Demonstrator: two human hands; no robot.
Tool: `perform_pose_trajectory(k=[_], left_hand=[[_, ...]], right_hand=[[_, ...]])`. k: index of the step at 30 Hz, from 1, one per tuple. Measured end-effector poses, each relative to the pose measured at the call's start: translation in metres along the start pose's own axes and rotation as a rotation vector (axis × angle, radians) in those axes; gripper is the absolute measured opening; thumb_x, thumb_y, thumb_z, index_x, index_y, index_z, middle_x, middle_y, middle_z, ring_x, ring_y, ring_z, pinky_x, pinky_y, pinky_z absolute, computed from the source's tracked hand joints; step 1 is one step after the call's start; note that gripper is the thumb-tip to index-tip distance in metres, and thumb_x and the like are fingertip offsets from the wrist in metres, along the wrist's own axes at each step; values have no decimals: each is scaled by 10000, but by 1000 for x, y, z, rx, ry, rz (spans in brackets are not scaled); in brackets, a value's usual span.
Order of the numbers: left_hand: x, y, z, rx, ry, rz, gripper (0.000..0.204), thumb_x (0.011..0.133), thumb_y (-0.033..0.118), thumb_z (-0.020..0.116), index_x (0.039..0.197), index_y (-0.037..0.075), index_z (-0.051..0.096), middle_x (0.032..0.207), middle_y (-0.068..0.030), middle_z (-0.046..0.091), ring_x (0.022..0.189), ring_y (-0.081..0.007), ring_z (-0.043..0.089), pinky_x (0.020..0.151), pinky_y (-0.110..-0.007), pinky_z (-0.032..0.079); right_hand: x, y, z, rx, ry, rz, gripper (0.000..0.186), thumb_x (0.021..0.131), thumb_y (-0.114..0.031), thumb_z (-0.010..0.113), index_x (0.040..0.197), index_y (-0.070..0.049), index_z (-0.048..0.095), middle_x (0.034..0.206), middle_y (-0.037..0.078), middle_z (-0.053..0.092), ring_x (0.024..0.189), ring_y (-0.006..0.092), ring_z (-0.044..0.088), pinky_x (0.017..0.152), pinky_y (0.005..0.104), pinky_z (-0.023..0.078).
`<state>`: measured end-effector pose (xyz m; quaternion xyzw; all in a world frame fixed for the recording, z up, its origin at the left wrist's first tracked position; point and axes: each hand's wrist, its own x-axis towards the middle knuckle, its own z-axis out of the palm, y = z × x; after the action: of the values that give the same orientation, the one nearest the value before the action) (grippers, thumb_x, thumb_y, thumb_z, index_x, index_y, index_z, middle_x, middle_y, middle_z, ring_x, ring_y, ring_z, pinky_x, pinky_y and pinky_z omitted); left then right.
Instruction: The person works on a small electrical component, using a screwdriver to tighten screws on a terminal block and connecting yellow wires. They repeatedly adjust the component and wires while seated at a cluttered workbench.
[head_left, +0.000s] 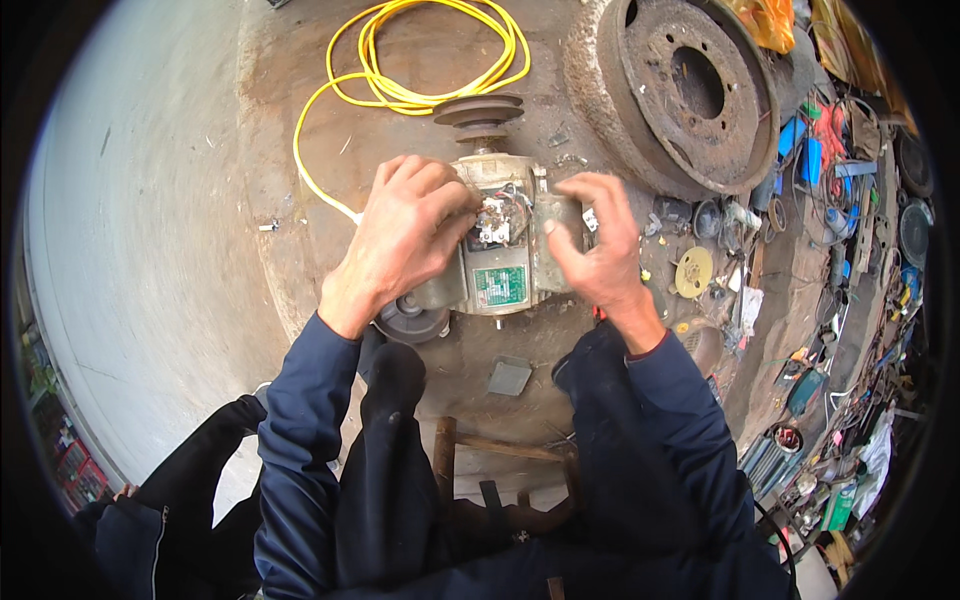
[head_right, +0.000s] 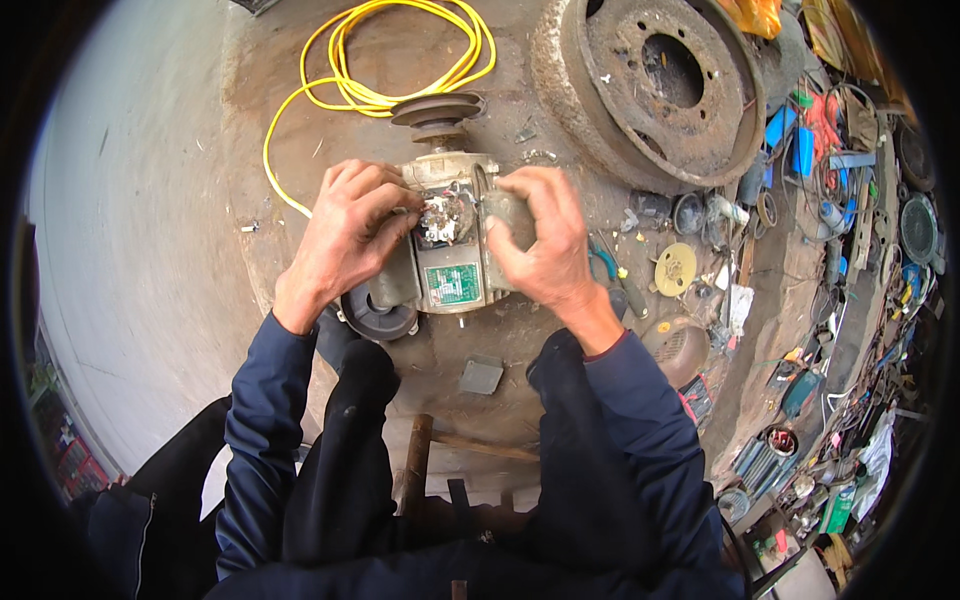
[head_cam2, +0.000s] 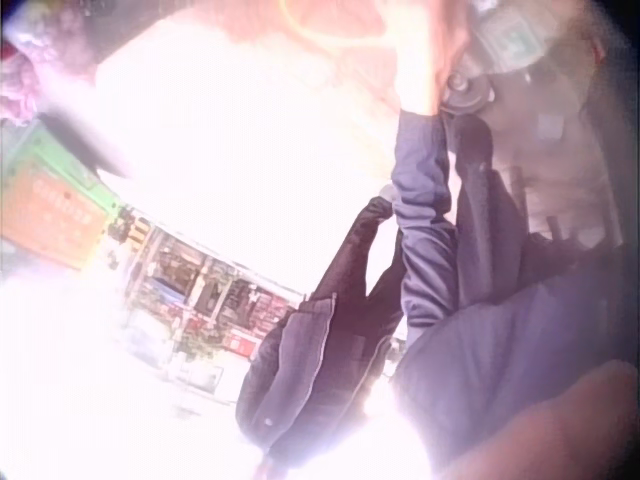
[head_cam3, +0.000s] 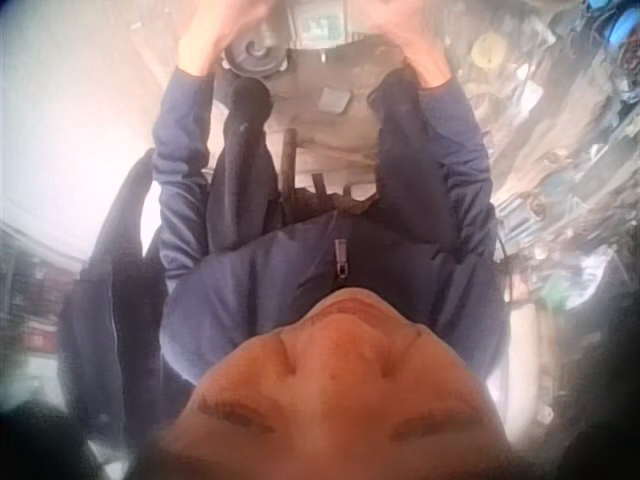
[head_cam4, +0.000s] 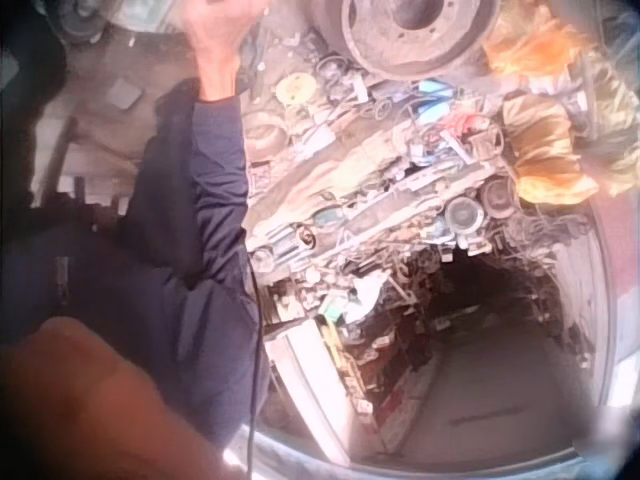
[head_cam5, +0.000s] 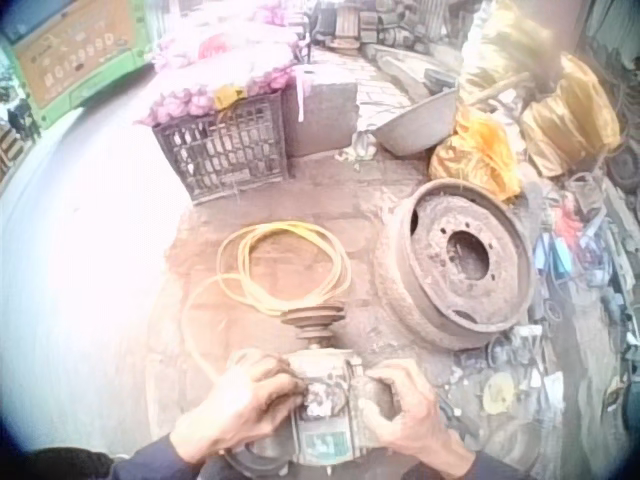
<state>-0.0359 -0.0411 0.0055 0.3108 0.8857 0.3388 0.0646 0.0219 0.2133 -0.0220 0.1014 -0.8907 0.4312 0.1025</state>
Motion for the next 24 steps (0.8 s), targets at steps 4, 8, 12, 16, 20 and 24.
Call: perform_pose_trajectory(k=[4, 8, 12, 16, 20, 24], left_hand=[[4, 54, -32, -74, -16, 65, 243, 793, 67, 789, 1033, 67, 752, 1004, -86, 694, 1003, -306, 648, 920, -404, 478], [15, 145, -46, -479, -308, 198, 136, 822, 121, 720, 945, 63, 715, 939, -97, 670, 908, -303, 650, 808, -415, 513], [24, 206, -47, -488, -332, 473, 178, 810, 124, 726, 976, 60, 717, 954, -92, 672, 909, -296, 654, 800, -405, 513], [22, 213, -43, -445, -263, 521, 221, 798, 126, 731, 1007, 57, 720, 968, -87, 673, 911, -288, 659, 791, -394, 514], [18, 212, -33, -418, -230, 519, 264, 785, 129, 737, 1038, 54, 722, 982, -82, 674, 913, -280, 663, 783, -384, 514], [14, 196, -15, -404, -127, 559, 307, 773, 131, 742, 1069, 50, 724, 997, -77, 675, 915, -273, 668, 775, -373, 515]], right_hand=[[-13, 40, -33, -54, 196, 205, 230, 867, -47, 733, 1086, 6, 691, 1011, 115, 682, 916, 217, 666, 850, 336, 541], [-46, 90, -56, 85, 243, 734, 183, 963, -150, 714, 1059, 5, 722, 851, -12, 699, 749, 57, 576, 712, 262, 517], [-87, 117, -59, -256, -8, 885, 248, 931, -202, 688, 1062, 4, 735, 917, 126, 777, 838, 206, 738, 795, 350, 563], [-105, 135, -50, -293, -190, 885, 244, 926, -176, 661, 1082, 1, 721, 966, 180, 758, 899, 309, 745, 832, 410, 562], [-91, 148, -37, -353, -217, 575, 299, 917, -152, 671, 1163, 18, 659, 1109, 195, 691, 1022, 348, 696, 888, 433, 548], [-64, 153, -21, -519, -395, 601, 425, 873, -242, 698, 1215, -2, 619, 1178, 241, 625, 1133, 423, 625, 957, 513, 518]])
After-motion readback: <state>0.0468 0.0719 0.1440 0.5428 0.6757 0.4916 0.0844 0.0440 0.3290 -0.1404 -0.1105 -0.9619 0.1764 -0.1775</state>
